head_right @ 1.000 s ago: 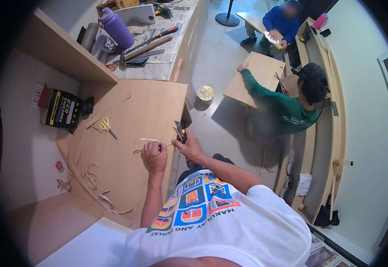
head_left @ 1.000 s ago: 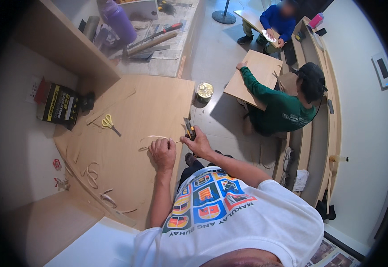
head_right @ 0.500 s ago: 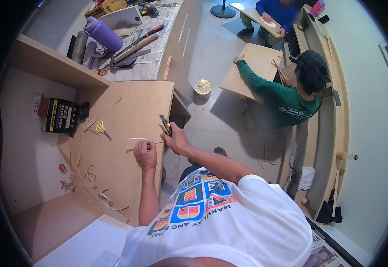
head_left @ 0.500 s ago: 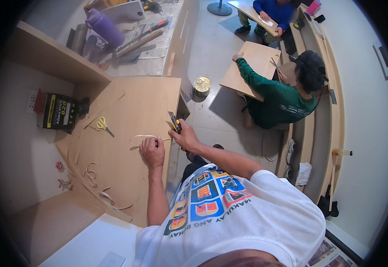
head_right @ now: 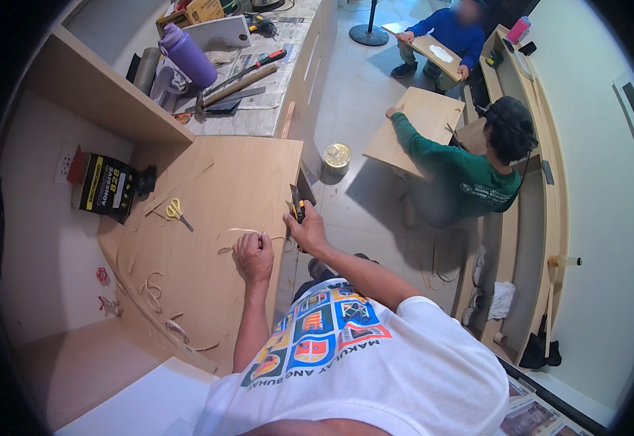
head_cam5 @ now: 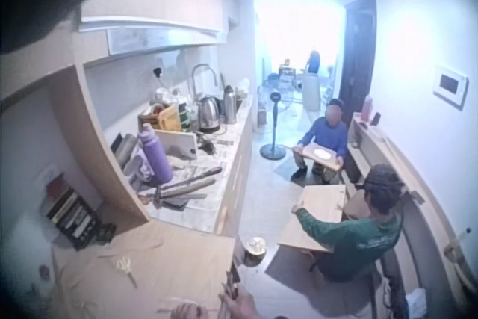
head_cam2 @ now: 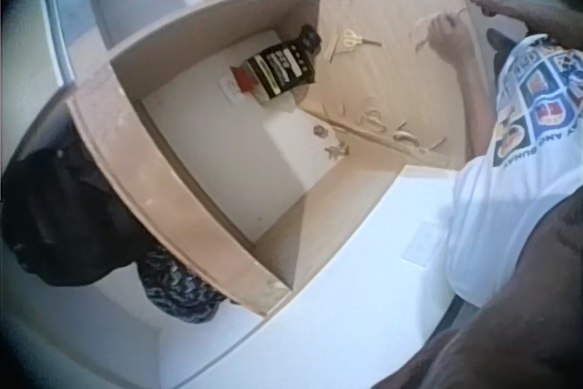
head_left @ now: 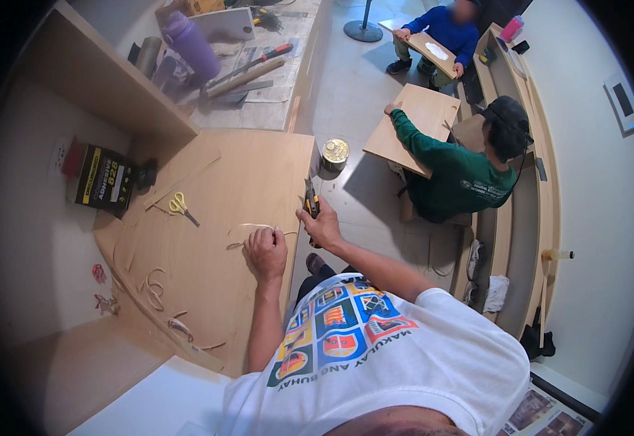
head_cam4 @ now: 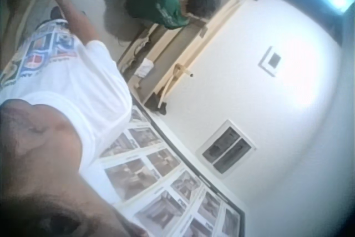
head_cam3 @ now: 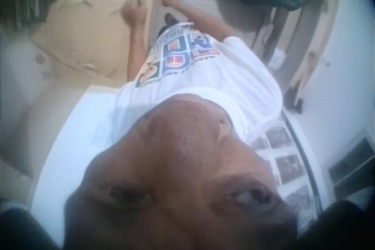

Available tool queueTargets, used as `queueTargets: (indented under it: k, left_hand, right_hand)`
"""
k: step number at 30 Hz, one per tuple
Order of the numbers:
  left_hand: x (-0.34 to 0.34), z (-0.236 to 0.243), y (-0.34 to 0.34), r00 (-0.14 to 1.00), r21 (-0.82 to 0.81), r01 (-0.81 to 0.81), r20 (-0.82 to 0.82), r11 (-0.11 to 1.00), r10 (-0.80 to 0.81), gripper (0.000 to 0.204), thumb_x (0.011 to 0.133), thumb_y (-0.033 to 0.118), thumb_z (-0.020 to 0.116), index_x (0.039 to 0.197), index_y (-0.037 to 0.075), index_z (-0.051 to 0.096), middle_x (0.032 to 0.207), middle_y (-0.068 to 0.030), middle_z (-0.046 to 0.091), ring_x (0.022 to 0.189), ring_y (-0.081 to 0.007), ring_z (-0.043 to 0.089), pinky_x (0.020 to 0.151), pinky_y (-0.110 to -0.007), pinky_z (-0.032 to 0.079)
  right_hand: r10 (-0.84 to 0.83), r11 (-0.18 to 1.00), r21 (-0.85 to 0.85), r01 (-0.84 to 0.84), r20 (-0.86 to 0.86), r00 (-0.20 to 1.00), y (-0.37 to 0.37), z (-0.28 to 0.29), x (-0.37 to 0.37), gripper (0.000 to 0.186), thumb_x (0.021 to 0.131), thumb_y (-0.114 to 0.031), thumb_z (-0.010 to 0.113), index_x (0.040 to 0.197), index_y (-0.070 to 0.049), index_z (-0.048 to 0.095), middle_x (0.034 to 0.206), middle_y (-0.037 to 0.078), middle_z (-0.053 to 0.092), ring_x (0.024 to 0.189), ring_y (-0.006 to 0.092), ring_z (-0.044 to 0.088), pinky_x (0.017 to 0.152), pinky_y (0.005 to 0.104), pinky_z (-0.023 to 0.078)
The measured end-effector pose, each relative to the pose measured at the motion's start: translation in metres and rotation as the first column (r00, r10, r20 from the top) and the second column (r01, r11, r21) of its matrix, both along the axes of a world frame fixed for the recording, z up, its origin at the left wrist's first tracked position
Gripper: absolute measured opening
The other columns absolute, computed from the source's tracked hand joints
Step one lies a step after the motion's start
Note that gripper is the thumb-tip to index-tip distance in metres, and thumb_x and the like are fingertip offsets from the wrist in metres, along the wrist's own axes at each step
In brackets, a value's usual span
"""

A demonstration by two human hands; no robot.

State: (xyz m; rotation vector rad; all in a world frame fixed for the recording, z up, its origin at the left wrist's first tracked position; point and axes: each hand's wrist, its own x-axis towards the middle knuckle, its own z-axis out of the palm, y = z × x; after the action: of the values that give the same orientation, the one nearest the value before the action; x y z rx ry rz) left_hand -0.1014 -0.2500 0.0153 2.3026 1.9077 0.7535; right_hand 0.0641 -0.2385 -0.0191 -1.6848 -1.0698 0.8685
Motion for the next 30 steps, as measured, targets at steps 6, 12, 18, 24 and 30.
queueTargets:
  k: [6, 12, 18, 24, 30]
  left_hand:
    - [-0.003, 0.002, -0.003, 0.999, 0.006, 0.014, 0.037, 1.0, -0.014, 0.022, 0.092, 0.019, 0.067, 0.074, 0.008, 0.059, 0.078, -0.0097, 0.062, 0.081, -0.0314, 0.06, 0.076, -0.046, 0.043]
    - [0.001, 0.005, -0.003, 1.0, -0.032, 0.008, 0.018, 0.999, -0.007, 0.023, 0.092, 0.019, 0.066, 0.074, 0.008, 0.059, 0.078, -0.0098, 0.063, 0.082, -0.0313, 0.061, 0.077, -0.046, 0.043]
    - [-0.001, -0.009, 0.0, 1.0, 0.027, 0.003, -0.002, 1.0, -0.002, 0.021, 0.091, 0.019, 0.067, 0.074, 0.009, 0.06, 0.079, -0.01, 0.064, 0.082, -0.0316, 0.062, 0.075, -0.047, 0.044]
    - [-0.005, 0.002, -0.002, 1.0, 0.029, 0.018, 0.003, 0.999, -0.018, 0.023, 0.091, 0.022, 0.069, 0.074, 0.01, 0.059, 0.078, -0.0095, 0.064, 0.08, -0.0318, 0.062, 0.075, -0.046, 0.044]
    - [0.0, -0.003, -0.003, 0.998, 0.036, -0.009, 0.064, 0.999, 0.007, 0.023, 0.09, 0.021, 0.07, 0.074, 0.01, 0.058, 0.077, -0.0093, 0.064, 0.081, -0.0313, 0.062, 0.075, -0.046, 0.043]
  right_hand:
    - [0.037, 0.991, -0.124, -0.05, -0.107, 0.994, -0.028, 0.013, -0.013, 0.036, 0.087, -0.027, 0.077, 0.098, 0.0, 0.057, 0.079, 0.023, 0.065, 0.073, 0.0397, 0.065, 0.068, 0.0479, 0.051]
    - [-0.096, 0.995, 0.041, 0.096, 0.006, 0.995, 0.013, -0.019, 0.003, 0.029, 0.09, -0.022, 0.076, 0.1, -0.002, 0.057, 0.066, 0.007, 0.062, 0.054, 0.0161, 0.063, 0.05, 0.0347, 0.05]
    - [-0.001, 1.0, 0.014, 0.001, -0.031, 1.0, -0.034, -0.025, -0.017, 0.035, 0.088, -0.022, 0.078, 0.11, -0.001, 0.062, 0.072, 0.012, 0.066, 0.058, 0.0193, 0.063, 0.057, 0.0349, 0.052]
    - [-0.045, 0.995, -0.091, 0.032, -0.145, 0.988, 0.013, 0.026, 0.005, 0.025, 0.087, -0.015, 0.079, 0.092, -0.001, 0.059, 0.069, 0.007, 0.065, 0.056, 0.0147, 0.064, 0.05, 0.0324, 0.054]
    - [0.034, 0.999, -0.029, -0.038, -0.136, 0.99, -0.026, 0.011, -0.007, 0.026, 0.089, -0.016, 0.079, 0.093, -0.002, 0.058, 0.07, 0.004, 0.063, 0.056, 0.0124, 0.062, 0.051, 0.0302, 0.052]
